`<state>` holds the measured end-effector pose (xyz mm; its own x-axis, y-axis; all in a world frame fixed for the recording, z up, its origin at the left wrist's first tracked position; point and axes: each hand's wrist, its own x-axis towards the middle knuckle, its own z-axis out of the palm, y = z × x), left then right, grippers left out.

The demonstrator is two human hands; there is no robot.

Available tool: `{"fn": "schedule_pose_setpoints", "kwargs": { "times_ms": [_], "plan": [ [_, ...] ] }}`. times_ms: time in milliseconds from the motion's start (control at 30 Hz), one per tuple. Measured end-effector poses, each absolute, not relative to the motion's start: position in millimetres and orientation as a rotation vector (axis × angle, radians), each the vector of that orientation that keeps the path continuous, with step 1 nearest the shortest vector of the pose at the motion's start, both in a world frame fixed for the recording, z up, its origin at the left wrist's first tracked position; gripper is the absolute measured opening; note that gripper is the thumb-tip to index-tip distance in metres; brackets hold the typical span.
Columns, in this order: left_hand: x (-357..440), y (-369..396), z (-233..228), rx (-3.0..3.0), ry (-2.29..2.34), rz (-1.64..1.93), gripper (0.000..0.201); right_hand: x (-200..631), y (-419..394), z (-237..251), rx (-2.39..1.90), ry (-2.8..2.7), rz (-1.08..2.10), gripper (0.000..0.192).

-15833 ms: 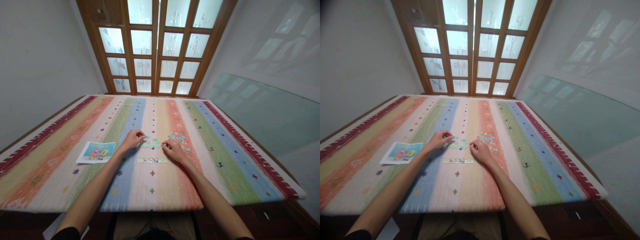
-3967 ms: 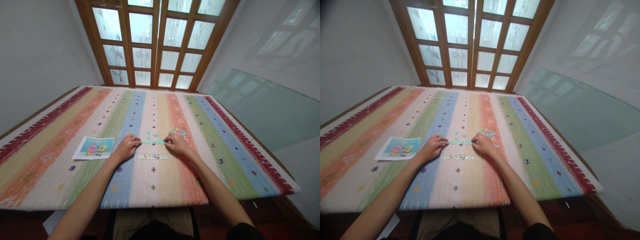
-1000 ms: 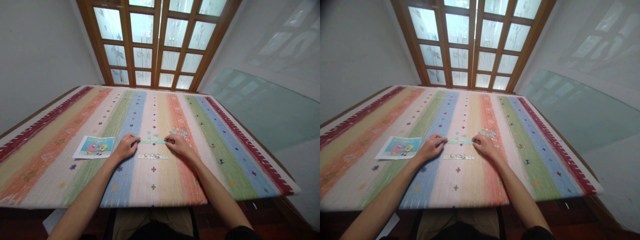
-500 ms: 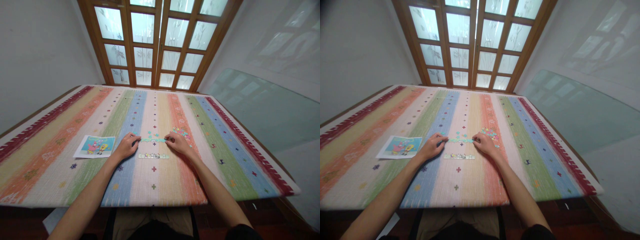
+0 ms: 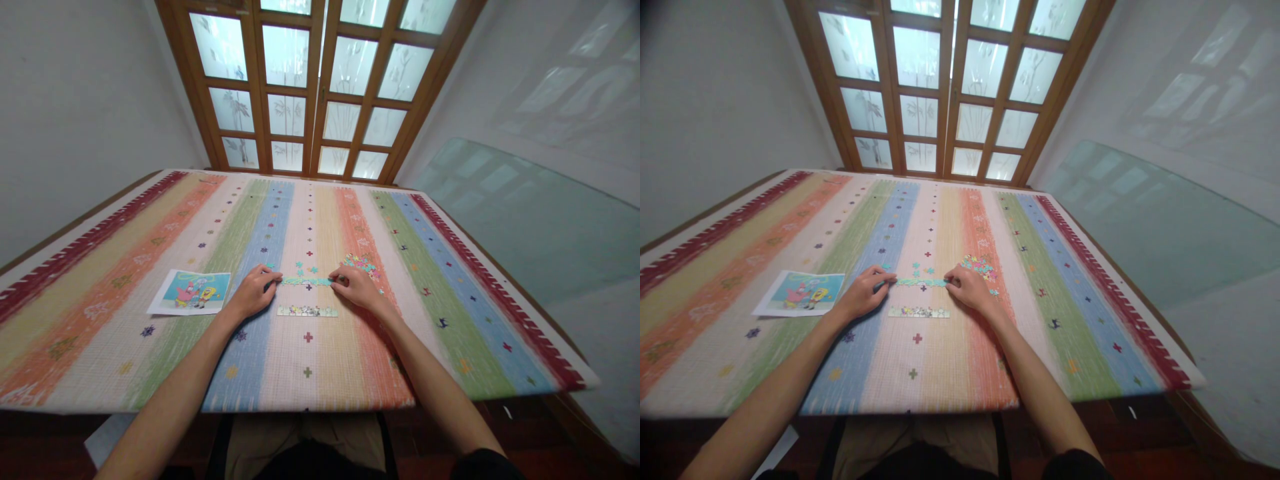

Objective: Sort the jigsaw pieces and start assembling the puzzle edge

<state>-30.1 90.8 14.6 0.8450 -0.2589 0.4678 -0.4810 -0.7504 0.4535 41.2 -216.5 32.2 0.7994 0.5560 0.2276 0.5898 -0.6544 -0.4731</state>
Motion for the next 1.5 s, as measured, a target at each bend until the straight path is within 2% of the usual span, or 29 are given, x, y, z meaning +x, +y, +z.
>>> {"fn": "schedule_pose_setpoints", "kwargs": {
  "times_ms": [933,1167,1500],
  "plan": [
    [-31.2,91.1,16.1,2.472,-0.541,0.466,0.028,38.3,-218.1,29.5,-2.414,-0.834,-0.083,0.014],
    [-30.4,92.4,14.9,2.459,-0.549,0.485,0.027,49.5,-215.9,42.1,-2.331,-0.865,-0.103,0.013],
    [-31.9,91.8,17.7,2.456,-0.558,0.489,0.027,67.0,-182.5,46.8,-2.511,-0.897,-0.02,0.012]
  ]
}}
